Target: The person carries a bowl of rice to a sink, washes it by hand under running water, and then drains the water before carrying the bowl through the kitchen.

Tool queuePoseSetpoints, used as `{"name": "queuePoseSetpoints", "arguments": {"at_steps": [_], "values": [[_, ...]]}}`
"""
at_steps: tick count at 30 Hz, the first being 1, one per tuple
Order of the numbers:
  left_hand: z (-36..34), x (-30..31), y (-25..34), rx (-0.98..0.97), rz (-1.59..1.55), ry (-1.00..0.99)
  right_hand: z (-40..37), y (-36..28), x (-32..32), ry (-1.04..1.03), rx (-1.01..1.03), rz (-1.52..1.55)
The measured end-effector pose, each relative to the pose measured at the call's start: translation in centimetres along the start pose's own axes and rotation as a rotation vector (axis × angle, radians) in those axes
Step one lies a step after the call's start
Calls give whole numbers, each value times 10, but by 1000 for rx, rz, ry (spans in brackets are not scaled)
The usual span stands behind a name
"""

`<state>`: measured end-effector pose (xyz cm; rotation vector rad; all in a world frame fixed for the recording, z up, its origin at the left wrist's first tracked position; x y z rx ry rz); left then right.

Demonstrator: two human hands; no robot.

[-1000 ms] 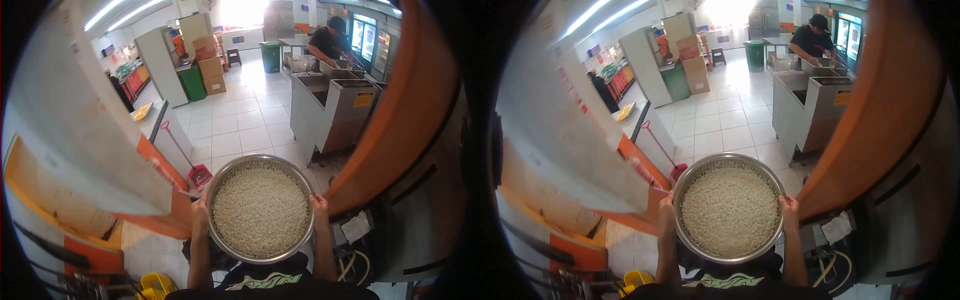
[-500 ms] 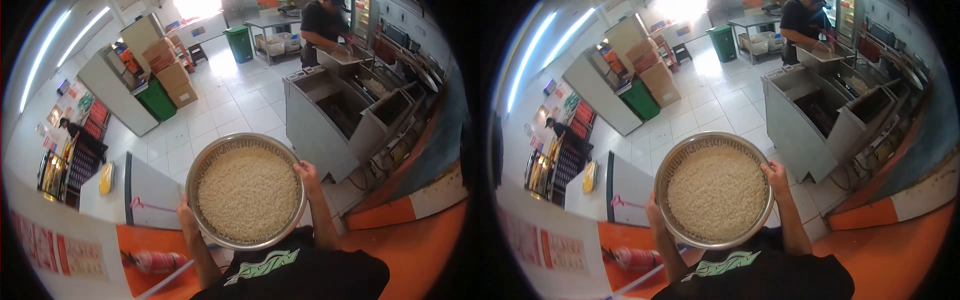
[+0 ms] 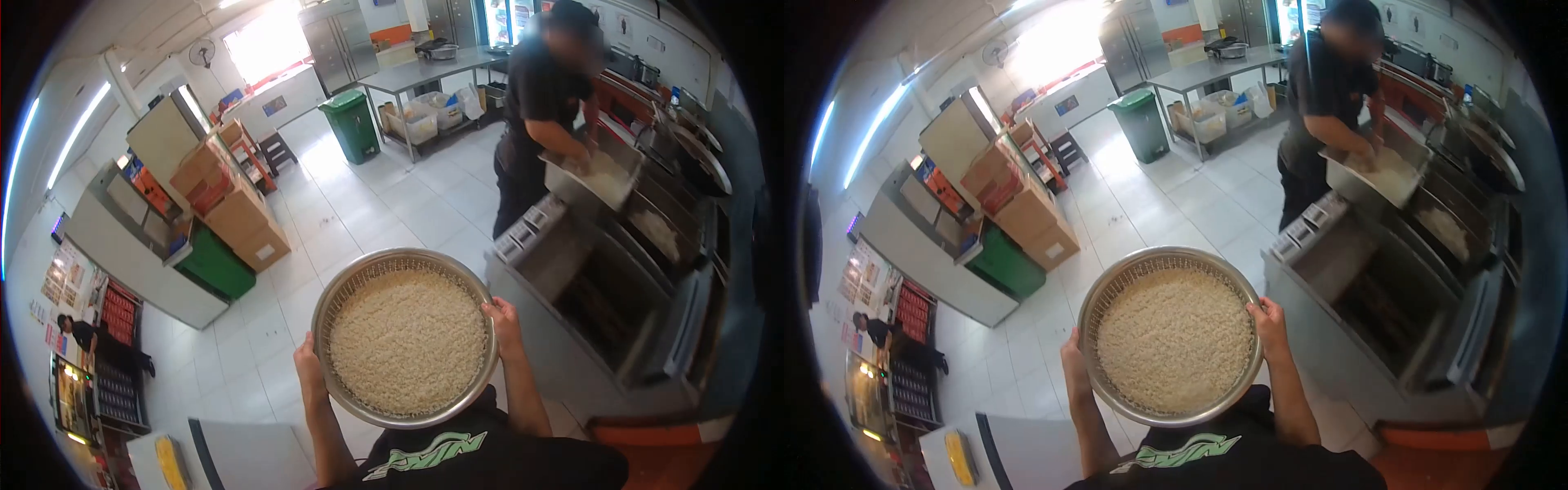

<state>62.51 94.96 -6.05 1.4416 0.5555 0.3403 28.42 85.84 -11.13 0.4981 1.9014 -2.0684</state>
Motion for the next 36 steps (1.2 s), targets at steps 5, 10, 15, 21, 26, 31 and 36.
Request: {"name": "queuePoseSetpoints", "arguments": {"at_steps": [5, 10, 15, 21, 26, 31, 36], "values": [[5, -2, -1, 30, 50, -64, 3, -6, 4, 4, -5, 8], [31, 2, -15, -5, 58, -169, -18, 2, -3, 99, 81, -15], [42, -14, -6, -58, -9, -387, -84, 27, 10, 327, 242, -74], [87, -49, -23, -113, 110, -640, -98, 93, 34, 613, 378, 45], [121, -50, -60, -175, 98, -719, -116, 108, 12, 592, 393, 47], [130, -56, -84, -95, -47, -833, -122, 122, 6, 613, 493, 55], [162, -82, -107, -194, 2, -1044, -148, 129, -34, 824, 598, -26]]}}
Point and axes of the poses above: each hand's wrist, its own z-axis towards the middle knuckle, its own x-axis out of the back of the hand, y = z × x, the point moved 3 cm from there along z, towards the middle knuckle, and after that the axes turned 2 degrees about z, right-handed, at the moved point
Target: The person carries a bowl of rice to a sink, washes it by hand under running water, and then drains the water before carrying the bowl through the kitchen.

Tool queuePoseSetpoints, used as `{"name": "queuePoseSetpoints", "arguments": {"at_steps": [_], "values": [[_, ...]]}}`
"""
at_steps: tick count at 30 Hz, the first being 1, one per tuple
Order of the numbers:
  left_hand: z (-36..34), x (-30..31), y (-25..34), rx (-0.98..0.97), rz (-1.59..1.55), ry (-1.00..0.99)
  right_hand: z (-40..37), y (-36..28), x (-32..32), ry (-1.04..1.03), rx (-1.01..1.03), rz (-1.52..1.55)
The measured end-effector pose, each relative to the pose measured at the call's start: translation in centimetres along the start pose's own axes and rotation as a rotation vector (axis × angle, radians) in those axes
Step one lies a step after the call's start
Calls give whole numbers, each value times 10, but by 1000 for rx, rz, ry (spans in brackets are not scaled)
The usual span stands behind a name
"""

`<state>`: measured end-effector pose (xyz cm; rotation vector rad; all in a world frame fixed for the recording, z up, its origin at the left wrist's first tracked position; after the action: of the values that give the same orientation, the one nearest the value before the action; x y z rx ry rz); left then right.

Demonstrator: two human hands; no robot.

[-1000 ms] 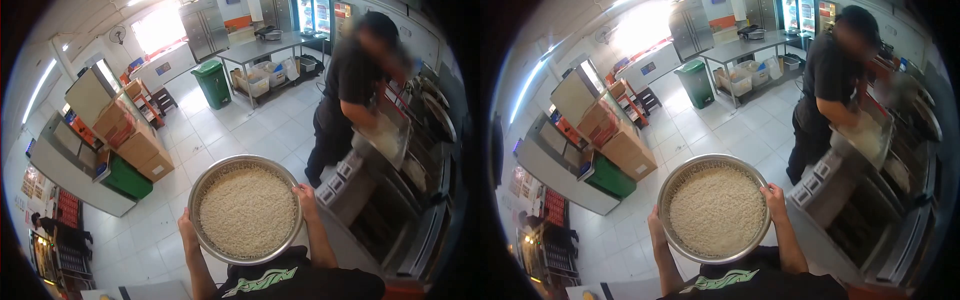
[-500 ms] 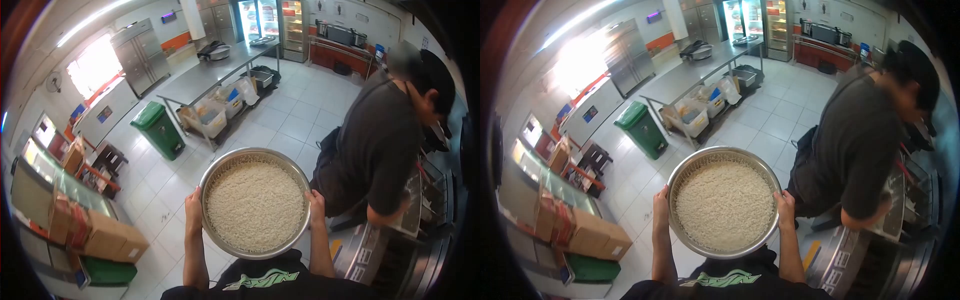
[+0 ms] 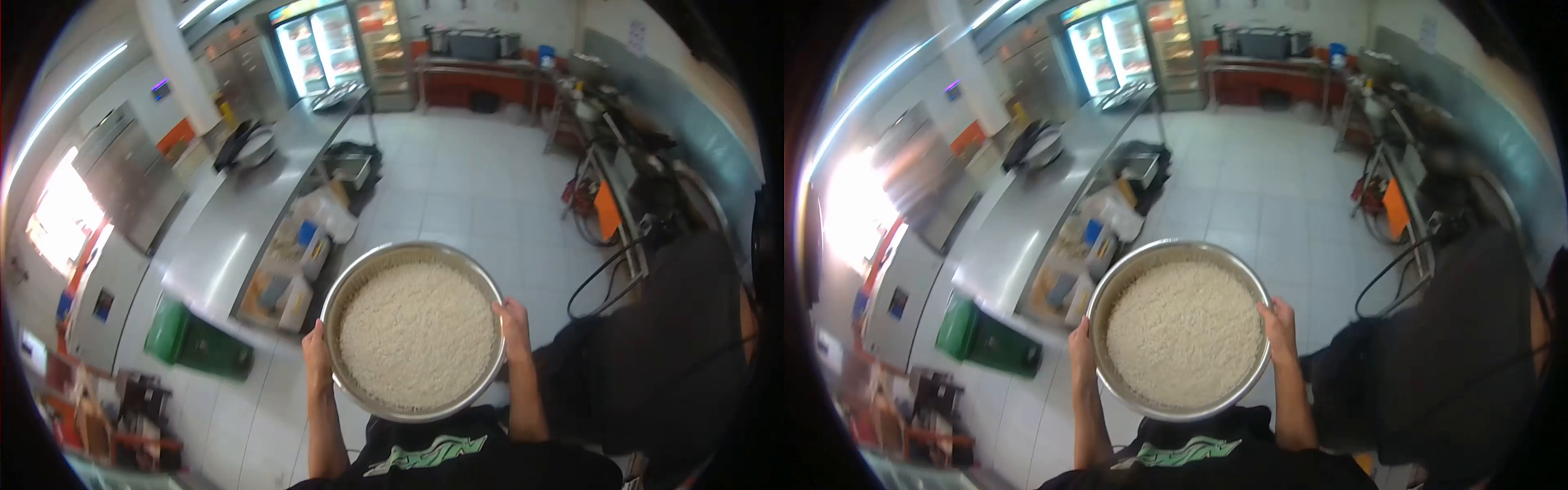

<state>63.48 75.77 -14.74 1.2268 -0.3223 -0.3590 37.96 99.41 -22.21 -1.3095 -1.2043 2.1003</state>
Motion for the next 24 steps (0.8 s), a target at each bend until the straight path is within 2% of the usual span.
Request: {"name": "queuePoseSetpoints", "arguments": {"at_steps": [2, 3, 5, 6, 8, 9, 10, 11, 12, 13, 14, 15, 16, 18, 20, 22, 24], "values": [[-3, -2, 7, -63, -52, -63, -30, 2, 13, 68, 58, -3], [9, -2, 5, -77, 6, -92, -25, 1, 16, 106, 124, -40], [17, 6, 11, -102, 222, -180, -62, -5, 22, 202, 153, -57], [0, 2, 20, -73, 212, -221, -90, -17, 31, 204, 137, -34], [-36, -14, 36, -147, 333, -260, -153, -40, 59, 255, 164, -30], [-52, -28, 37, -110, 125, -362, -188, -54, 78, 288, 208, -59], [-93, -44, 84, -323, 211, -292, -222, -91, 85, 346, 243, -161], [-114, -45, 94, -301, 393, -429, -269, -113, 96, 393, 192, -272], [-145, -52, 87, -94, 67, -514, -299, -113, 128, 220, 252, -59], [-203, -55, 112, -275, 180, -367, -341, -131, 155, 312, 288, -156], [-295, -48, 151, -338, 361, -318, -393, -158, 176, 276, 253, -108], [-357, -39, 156, -229, 230, -415, -460, -172, 202, 259, 199, -55], [-419, -29, 177, -170, 199, -400, -513, -189, 223, 258, 193, -50], [-558, -17, 222, -405, 195, -364, -621, -229, 276, 354, 326, 54], [-739, -3, 250, -275, 138, -457, -774, -257, 352, 404, 329, 69], [-935, 19, 265, -308, 113, -494, -941, -286, 434, 437, 370, 82], [-1133, 34, 281, -442, 160, -614, -1129, -314, 531, 512, 361, -214]]}}
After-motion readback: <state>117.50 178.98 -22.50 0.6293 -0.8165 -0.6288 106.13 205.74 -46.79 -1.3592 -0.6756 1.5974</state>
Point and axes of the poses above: each hand's wrist, its own z-axis towards the middle knuckle, its own x-axis out of the back of the hand, y = z × x, the point moved 3 cm from there along z, towards the middle knuckle, and after that the axes turned 2 degrees about z, right-handed, at the moved point
